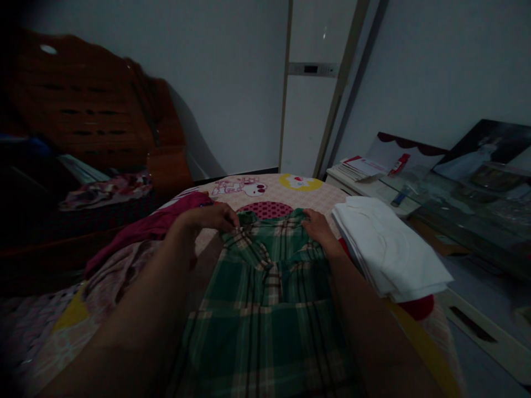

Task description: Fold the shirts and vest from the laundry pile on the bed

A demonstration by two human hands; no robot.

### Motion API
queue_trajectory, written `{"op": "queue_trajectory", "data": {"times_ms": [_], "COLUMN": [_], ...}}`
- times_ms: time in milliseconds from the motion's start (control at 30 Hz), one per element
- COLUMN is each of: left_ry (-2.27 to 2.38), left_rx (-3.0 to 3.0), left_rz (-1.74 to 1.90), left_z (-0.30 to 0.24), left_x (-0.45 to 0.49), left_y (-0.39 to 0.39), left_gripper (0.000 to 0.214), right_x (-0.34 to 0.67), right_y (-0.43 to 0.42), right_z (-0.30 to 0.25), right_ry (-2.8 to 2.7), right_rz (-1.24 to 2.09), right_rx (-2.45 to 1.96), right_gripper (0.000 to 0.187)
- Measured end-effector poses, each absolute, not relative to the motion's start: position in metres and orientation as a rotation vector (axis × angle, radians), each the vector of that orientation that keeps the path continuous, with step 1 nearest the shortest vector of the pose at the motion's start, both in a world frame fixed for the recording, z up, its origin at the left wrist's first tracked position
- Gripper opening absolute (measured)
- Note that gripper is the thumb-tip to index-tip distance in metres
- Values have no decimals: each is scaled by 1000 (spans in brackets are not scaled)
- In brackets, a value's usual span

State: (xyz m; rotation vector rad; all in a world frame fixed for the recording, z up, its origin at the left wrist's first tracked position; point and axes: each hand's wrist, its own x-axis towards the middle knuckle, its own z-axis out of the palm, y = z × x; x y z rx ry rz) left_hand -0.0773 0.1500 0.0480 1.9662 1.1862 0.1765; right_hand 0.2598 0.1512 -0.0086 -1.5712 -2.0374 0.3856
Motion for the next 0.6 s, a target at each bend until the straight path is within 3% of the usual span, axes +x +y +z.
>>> {"op": "queue_trajectory", "data": {"times_ms": [133, 300, 500, 600], "left_ry": [1353, 1490, 1700, 1793], "left_rx": [1871, 1848, 1990, 2007], "left_rz": [173, 159, 268, 138], "left_z": [75, 83, 61, 46], "left_x": [-98, -116, -120, -112], "left_y": [134, 127, 148, 155], "left_gripper": [15, 33, 9, 9], "right_x": [260, 260, 261, 261], "right_y": [151, 152, 152, 152], "right_z": [-8, -8, -6, -6], "right_ry": [-2027, -2050, -2081, -2088], "right_rz": [409, 394, 362, 371], "right_rx": [-1573, -1567, -1591, -1582], "right_gripper": [39, 39, 39, 40]}}
